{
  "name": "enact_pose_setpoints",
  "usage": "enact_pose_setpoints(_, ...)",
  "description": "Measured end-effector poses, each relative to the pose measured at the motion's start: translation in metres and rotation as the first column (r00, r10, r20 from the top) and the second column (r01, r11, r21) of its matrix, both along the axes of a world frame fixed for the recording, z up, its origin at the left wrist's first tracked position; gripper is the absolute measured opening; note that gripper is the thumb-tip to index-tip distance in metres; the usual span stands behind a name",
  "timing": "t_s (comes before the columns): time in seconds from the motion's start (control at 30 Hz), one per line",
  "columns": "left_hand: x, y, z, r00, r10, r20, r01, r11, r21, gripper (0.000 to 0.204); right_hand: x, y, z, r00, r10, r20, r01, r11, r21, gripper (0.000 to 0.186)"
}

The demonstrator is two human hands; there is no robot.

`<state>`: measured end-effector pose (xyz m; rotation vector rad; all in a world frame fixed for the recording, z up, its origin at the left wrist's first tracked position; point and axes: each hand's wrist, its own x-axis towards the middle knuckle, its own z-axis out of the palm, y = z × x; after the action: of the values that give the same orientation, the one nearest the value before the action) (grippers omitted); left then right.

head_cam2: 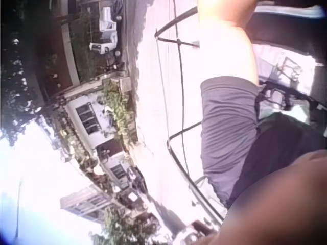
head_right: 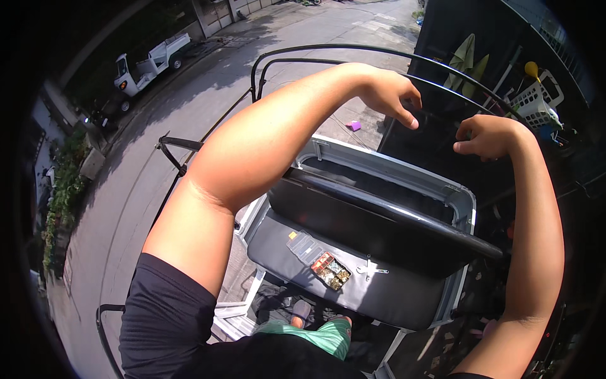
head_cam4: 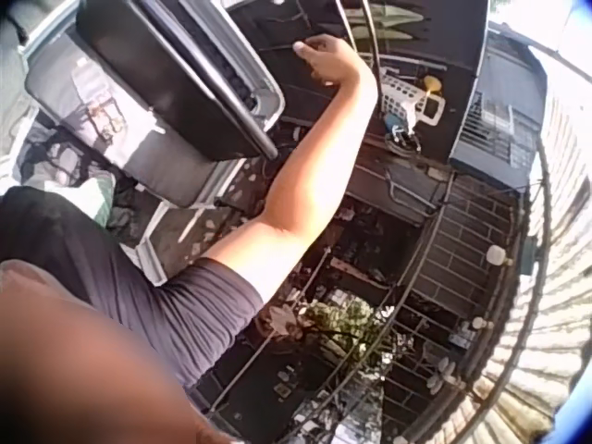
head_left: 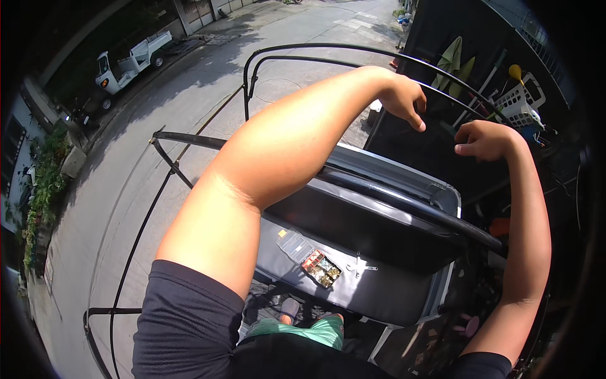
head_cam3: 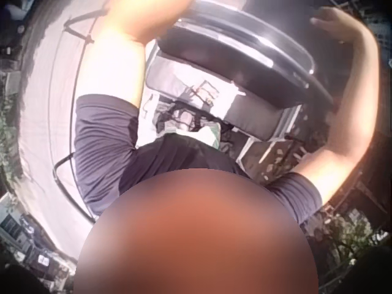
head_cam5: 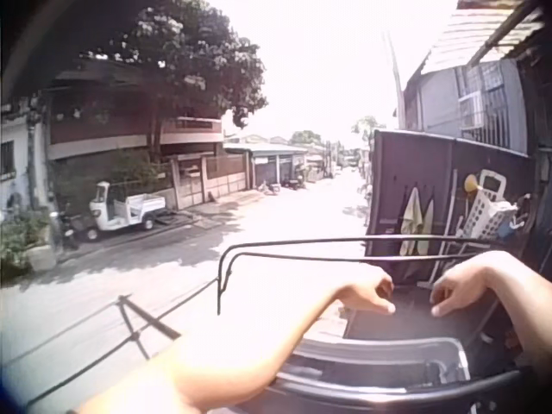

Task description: Fixing or adjusting the roof frame or structure of a small vehicle.

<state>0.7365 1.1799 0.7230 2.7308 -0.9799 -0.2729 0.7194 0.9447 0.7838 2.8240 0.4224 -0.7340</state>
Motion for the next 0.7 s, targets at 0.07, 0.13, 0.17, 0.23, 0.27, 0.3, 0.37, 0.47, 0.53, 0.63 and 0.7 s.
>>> enact_pose_setpoints(0.07, 0.0, -0.003, 0.001, 0.998, -0.011, 0.064, 0.017, 0.996, -0.087, 0.077, -0.001, 0.004, 0.003, 0.977, 0.162, 0.136, -0.168, 0.985, 0.028, 0.05)
enact_pose_setpoints(0.13, 0.001, -0.004, 0.004, 0.995, -0.006, 0.099, 0.021, 0.988, -0.153, 0.078, -0.003, 0.011, 0.003, 0.976, 0.178, 0.124, -0.201, 0.956, 0.212, 0.053)
enact_pose_setpoints(0.17, 0.001, -0.004, 0.005, 0.991, 0.007, 0.137, 0.017, 0.985, -0.17, 0.077, -0.006, 0.014, 0.002, 0.971, 0.204, 0.127, -0.238, 0.892, 0.383, 0.054)
enact_pose_setpoints(0.23, 0.0, -0.005, 0.005, 0.978, 0.018, 0.206, 0.023, 0.981, -0.194, 0.077, -0.012, 0.02, -0.003, 0.966, 0.246, 0.082, -0.248, 0.787, 0.565, 0.06)
enact_pose_setpoints(0.27, -0.001, -0.005, 0.005, 0.973, 0.017, 0.232, 0.03, 0.981, -0.194, 0.077, -0.014, 0.022, -0.005, 0.956, 0.279, 0.085, -0.275, 0.765, 0.582, 0.057)
enact_pose_setpoints(0.3, -0.001, -0.006, 0.004, 0.972, 0.013, 0.236, 0.031, 0.983, -0.182, 0.075, -0.016, 0.025, -0.007, 0.943, 0.316, 0.104, -0.32, 0.778, 0.54, 0.055)
enact_pose_setpoints(0.37, -0.002, -0.008, 0.002, 0.976, -0.002, 0.219, 0.046, 0.98, -0.193, 0.074, -0.017, 0.027, -0.007, 0.935, 0.355, 0.02, -0.327, 0.837, 0.439, 0.049)
enact_pose_setpoints(0.47, -0.005, -0.008, 0.004, 0.976, -0.072, 0.207, 0.11, 0.977, -0.18, 0.068, -0.017, 0.028, -0.007, 0.939, 0.331, -0.09, -0.287, 0.901, 0.326, 0.051)
enact_pose_setpoints(0.53, -0.009, -0.007, 0.01, 0.977, -0.073, 0.199, 0.116, 0.971, -0.21, 0.062, -0.017, 0.029, -0.011, 0.942, 0.332, -0.047, -0.307, 0.911, 0.276, 0.054)
enact_pose_setpoints(0.63, -0.025, -0.017, 0.025, 0.843, 0.042, 0.537, 0.255, 0.847, -0.466, 0.075, -0.017, 0.028, -0.018, 0.925, 0.373, -0.067, -0.343, 0.899, 0.272, 0.06)
enact_pose_setpoints(0.7, -0.037, -0.028, 0.042, 0.762, -0.05, 0.645, 0.424, 0.792, -0.439, 0.077, -0.017, 0.025, -0.018, 0.938, 0.342, -0.057, -0.311, 0.903, 0.297, 0.052)
